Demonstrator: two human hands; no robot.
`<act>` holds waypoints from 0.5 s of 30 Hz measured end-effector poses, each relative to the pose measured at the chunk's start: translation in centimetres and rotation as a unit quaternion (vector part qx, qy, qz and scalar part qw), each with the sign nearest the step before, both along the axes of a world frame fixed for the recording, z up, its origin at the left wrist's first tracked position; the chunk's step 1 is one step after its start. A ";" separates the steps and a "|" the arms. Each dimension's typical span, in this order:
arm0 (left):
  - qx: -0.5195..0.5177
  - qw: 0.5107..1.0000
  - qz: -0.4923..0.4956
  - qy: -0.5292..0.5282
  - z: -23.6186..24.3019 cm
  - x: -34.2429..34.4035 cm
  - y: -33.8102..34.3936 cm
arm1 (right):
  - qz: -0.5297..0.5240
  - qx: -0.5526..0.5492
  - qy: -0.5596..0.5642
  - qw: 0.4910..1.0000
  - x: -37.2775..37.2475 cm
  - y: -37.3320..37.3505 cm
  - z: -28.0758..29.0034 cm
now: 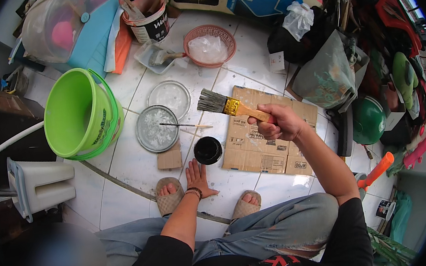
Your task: The person sits on the floor and prepares paint by opening a small paint can, stirring the contents with a stick, and then using a brush to mix and test the paint. They also open a larger paint can with a putty knife and place a cardboard sheet on the floor.
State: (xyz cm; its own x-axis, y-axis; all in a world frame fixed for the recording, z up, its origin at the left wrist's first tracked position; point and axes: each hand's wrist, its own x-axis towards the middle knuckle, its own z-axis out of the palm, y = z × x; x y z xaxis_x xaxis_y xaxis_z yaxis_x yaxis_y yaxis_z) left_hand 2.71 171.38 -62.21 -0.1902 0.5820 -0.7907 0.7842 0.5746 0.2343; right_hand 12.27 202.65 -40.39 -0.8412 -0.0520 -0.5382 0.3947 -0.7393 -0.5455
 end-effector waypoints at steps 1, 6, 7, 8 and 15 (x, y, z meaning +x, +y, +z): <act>-0.001 1.000 -0.001 0.002 0.0 0.0 0.0 | 0.004 0.000 0.006 1.000 0.0 -0.1 0.1; 0.003 1.000 0.007 -0.003 -0.1 -0.1 -0.1 | 0.011 -0.007 0.010 1.000 -0.3 -0.4 0.2; 0.006 1.000 0.011 -0.006 -0.2 -0.1 -0.2 | 0.010 -0.006 0.009 1.000 -0.3 -0.4 0.2; 0.006 1.000 0.011 -0.006 -0.2 -0.1 -0.2 | 0.010 -0.006 0.007 1.000 -0.4 -0.4 0.2; 0.015 1.000 0.016 -0.007 -0.2 -0.1 -0.2 | 0.009 -0.017 -0.002 1.000 -0.6 -0.3 -0.1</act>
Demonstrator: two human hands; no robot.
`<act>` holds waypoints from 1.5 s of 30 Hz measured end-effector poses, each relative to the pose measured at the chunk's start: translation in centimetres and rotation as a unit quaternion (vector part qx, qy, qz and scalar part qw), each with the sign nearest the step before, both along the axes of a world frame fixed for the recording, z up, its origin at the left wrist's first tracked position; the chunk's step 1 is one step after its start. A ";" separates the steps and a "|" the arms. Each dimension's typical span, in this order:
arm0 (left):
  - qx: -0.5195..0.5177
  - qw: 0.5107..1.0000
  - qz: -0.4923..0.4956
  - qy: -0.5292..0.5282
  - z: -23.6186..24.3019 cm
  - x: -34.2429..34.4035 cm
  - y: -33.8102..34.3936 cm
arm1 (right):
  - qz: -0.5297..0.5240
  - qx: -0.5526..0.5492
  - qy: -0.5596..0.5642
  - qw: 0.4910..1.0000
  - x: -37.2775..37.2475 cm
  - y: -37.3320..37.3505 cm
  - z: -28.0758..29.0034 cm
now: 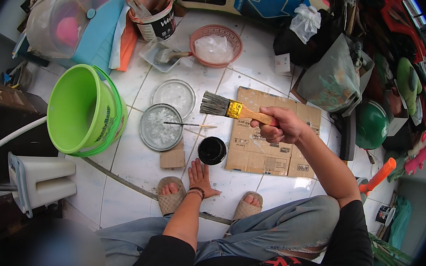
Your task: The person sits on the floor and prepares paint by opening a small paint can, stirring the contents with a stick, and then using a brush to mix and test the paint. They also open a larger paint can with a putty knife and place a cardboard sheet on the floor.
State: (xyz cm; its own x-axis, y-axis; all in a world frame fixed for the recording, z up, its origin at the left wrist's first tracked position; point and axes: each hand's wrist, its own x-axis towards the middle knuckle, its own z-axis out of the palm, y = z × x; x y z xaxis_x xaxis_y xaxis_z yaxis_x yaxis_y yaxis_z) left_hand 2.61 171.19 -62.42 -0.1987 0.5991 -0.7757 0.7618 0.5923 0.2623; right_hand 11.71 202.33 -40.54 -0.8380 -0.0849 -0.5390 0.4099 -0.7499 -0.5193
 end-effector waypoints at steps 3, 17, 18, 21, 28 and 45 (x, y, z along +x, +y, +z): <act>0.002 1.000 0.002 0.003 -0.2 0.1 -0.1 | 0.005 -0.006 0.002 1.000 -0.1 0.0 -0.4; -0.004 1.000 0.000 0.001 -0.2 0.1 -0.1 | 0.029 -0.059 0.081 0.994 0.3 0.6 -2.1; -0.005 1.000 0.002 -0.001 -0.1 0.0 -0.1 | 0.032 -0.065 0.092 0.993 0.2 0.6 -2.2; -0.006 1.000 0.007 -0.008 0.1 -0.1 -0.1 | 0.033 -0.056 0.100 0.993 0.2 0.5 -1.7; 0.003 1.000 0.006 -0.004 -0.5 0.0 -0.1 | 0.018 0.046 0.146 0.988 1.4 1.0 -3.3; 0.003 1.000 0.005 -0.008 0.0 0.0 0.2 | -0.003 0.089 0.110 0.990 2.1 1.3 -2.9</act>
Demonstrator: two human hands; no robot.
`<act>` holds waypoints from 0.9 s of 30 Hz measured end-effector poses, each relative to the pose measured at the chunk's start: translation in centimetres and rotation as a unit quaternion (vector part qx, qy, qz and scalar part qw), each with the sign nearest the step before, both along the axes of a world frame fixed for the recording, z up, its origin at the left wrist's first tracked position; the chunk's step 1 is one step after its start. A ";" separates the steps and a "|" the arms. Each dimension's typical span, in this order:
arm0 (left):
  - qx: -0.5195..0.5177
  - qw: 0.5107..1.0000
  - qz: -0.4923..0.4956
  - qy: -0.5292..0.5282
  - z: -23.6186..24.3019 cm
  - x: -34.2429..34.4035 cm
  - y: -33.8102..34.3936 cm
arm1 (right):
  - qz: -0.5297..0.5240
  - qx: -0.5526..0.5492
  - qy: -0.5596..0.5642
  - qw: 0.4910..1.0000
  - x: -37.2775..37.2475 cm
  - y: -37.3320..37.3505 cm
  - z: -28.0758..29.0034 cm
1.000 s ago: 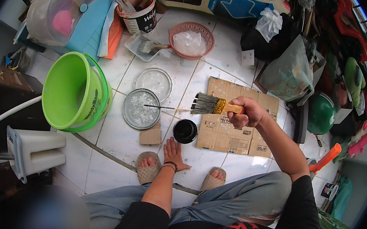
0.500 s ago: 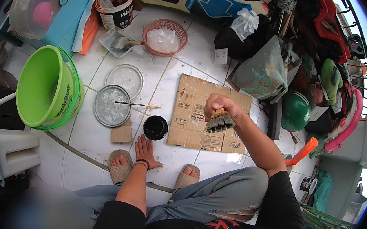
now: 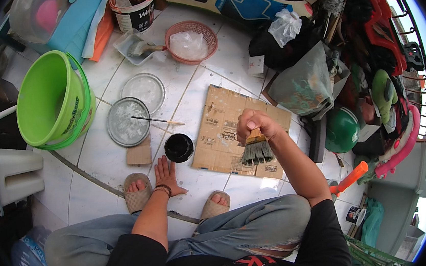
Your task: The person sits on the floor and prepares paint by opening a small paint can, stirring the contents with a stick, and then using a brush to mix and test the paint. They also open a larger paint can with a putty knife and place a cardboard sheet on the floor.
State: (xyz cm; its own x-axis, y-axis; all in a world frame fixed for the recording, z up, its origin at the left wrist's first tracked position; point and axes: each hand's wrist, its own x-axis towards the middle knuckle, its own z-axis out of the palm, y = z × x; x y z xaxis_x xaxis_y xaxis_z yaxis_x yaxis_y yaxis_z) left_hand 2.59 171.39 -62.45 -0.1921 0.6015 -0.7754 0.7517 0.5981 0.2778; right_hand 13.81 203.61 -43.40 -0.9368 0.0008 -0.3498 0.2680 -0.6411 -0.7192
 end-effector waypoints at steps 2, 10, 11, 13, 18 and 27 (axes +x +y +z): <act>-0.002 1.000 -0.007 0.006 -0.2 0.0 -0.3 | 0.030 -0.014 0.007 0.999 -0.7 0.3 -0.4; 0.035 0.999 0.023 0.010 0.7 0.1 -0.4 | -0.104 0.234 -0.120 0.959 -2.3 1.8 2.2; 0.033 0.999 0.021 0.010 0.8 0.0 -0.4 | -0.091 0.250 -0.123 0.956 -2.9 1.7 2.7; 0.017 1.000 0.024 0.009 1.2 0.0 -0.6 | -0.051 0.289 -0.127 0.947 -4.2 1.6 4.3; 0.010 0.999 0.030 -0.005 1.5 0.0 0.1 | 0.042 0.348 -0.157 0.923 -6.7 1.3 5.8; -0.069 0.998 0.007 -0.006 1.9 -0.2 1.9 | 0.049 0.392 -0.215 0.893 -6.8 0.8 1.6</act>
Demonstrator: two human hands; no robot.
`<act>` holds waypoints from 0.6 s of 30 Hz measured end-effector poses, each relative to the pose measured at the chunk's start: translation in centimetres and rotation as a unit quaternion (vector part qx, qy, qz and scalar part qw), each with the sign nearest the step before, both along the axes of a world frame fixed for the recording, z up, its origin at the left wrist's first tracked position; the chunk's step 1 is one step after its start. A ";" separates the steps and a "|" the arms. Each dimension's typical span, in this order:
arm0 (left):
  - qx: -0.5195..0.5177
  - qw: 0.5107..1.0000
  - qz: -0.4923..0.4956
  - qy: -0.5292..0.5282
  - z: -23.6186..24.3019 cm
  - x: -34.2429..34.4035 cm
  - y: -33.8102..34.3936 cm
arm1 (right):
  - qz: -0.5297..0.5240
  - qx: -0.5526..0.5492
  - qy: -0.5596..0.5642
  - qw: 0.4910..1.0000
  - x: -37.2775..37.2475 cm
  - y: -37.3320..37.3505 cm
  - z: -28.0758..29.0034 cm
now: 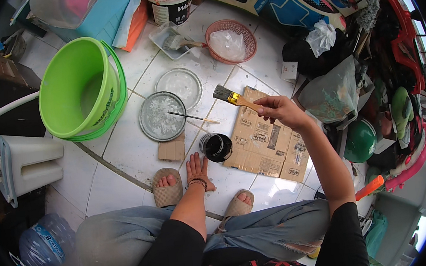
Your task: The person sits on the floor and prepares paint by opening a small paint can, stirring the contents with a stick, and then using a brush to mix and test the paint. They also open a larger paint can with a putty knife and place a cardboard sheet on the floor.
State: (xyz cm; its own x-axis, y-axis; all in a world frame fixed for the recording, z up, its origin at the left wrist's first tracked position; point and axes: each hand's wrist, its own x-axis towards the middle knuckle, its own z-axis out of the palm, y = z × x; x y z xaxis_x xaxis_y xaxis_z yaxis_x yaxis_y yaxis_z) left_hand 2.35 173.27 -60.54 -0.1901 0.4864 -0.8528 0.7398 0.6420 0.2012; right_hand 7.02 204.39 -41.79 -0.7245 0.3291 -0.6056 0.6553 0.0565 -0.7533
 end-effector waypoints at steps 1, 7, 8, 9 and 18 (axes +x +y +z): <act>-0.019 1.000 0.001 -0.004 0.1 0.1 -0.1 | -0.009 0.016 0.000 1.000 0.4 0.3 -0.4; -0.051 0.998 -0.029 0.012 -0.2 0.5 0.5 | -0.083 0.090 -0.027 0.992 1.4 2.2 0.9; -0.055 0.998 -0.035 0.010 -0.2 0.6 0.7 | -0.087 0.122 -0.019 0.988 2.2 2.4 1.0; -0.060 0.997 -0.040 0.010 -0.2 0.4 0.7 | -0.091 0.153 -0.012 0.984 2.9 2.6 1.0; -0.134 0.988 -0.060 0.042 -2.3 0.8 1.2 | -0.163 0.273 -0.042 0.947 11.3 -0.6 3.4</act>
